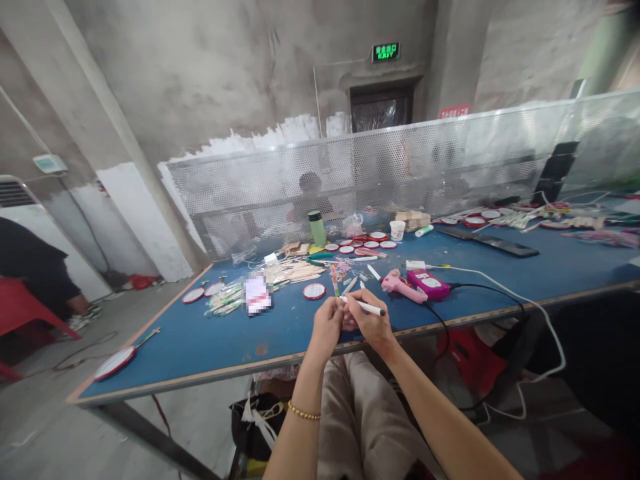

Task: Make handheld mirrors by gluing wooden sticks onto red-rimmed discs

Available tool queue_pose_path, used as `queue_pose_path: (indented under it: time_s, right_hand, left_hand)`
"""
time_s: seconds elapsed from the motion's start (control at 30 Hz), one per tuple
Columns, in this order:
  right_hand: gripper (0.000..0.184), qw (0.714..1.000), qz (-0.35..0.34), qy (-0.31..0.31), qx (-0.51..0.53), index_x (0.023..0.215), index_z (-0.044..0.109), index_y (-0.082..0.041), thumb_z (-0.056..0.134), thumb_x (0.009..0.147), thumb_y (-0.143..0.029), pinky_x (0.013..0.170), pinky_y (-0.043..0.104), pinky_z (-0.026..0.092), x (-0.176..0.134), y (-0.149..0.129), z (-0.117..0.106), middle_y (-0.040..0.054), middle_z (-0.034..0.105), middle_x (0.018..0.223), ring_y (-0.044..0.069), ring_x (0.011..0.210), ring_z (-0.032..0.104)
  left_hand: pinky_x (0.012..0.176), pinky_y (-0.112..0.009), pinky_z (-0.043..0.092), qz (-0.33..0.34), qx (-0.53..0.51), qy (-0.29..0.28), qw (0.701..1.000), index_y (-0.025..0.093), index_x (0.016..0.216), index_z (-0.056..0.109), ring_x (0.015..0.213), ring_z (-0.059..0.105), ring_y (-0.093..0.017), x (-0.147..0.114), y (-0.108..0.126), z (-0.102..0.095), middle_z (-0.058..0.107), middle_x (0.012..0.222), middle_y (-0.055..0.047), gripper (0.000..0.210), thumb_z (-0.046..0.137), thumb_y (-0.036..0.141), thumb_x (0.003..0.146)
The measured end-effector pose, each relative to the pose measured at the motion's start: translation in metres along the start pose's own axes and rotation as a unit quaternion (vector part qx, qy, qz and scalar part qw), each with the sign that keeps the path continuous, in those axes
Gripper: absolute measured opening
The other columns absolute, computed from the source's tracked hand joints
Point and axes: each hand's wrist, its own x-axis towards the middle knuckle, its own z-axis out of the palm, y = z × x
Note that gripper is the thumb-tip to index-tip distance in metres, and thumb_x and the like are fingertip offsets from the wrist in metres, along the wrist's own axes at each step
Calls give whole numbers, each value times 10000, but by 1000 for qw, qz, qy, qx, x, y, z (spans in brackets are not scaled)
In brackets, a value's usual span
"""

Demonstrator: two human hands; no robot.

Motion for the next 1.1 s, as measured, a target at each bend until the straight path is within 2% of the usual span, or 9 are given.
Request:
queue_pose_path:
  time_s: [0.23, 0.43, 0.77, 1.1]
  right_hand:
    - [200, 1000, 6, -4, 10, 730, 614, -201, 549, 832, -360, 474, 234, 492, 0, 3, 1, 8, 649, 630, 132, 488, 586]
    - [196, 1000, -5, 2, 8, 706, 601, -195, 551, 824, -345, 462, 216, 488, 0, 2, 1, -1, 635, 604, 119, 468, 575]
    - [186, 1000, 15, 6, 26, 720, 603, -199, 563, 827, -345, 439, 215, 482, -1, 1, 1, -4, 636, 594, 124, 456, 590]
    - [191, 1000, -20, 3, 0, 730, 605, -191, 547, 843, -333, 475, 219, 489, 0, 9, 1, 3, 641, 619, 121, 486, 584]
  left_hand:
    - [522, -224, 496, 0, 6, -1, 1000, 189, 701, 458, 553, 494, -98, 2, -4, -1, 496, 631, 46, 248, 626, 368, 736]
    - [521, -211, 474, 0, 5, -6, 1000, 185, 715, 469, 568, 500, -101, 2, -5, -2, 496, 630, 46, 241, 628, 365, 740]
    - [539, -217, 468, 10, 28, -9, 1000, 190, 722, 473, 591, 478, -106, 4, -10, -4, 495, 652, 38, 240, 613, 382, 753]
    - [529, -241, 500, 2, 5, -4, 1000, 188, 716, 468, 551, 494, -100, 2, -6, -1, 494, 632, 49, 270, 636, 399, 734]
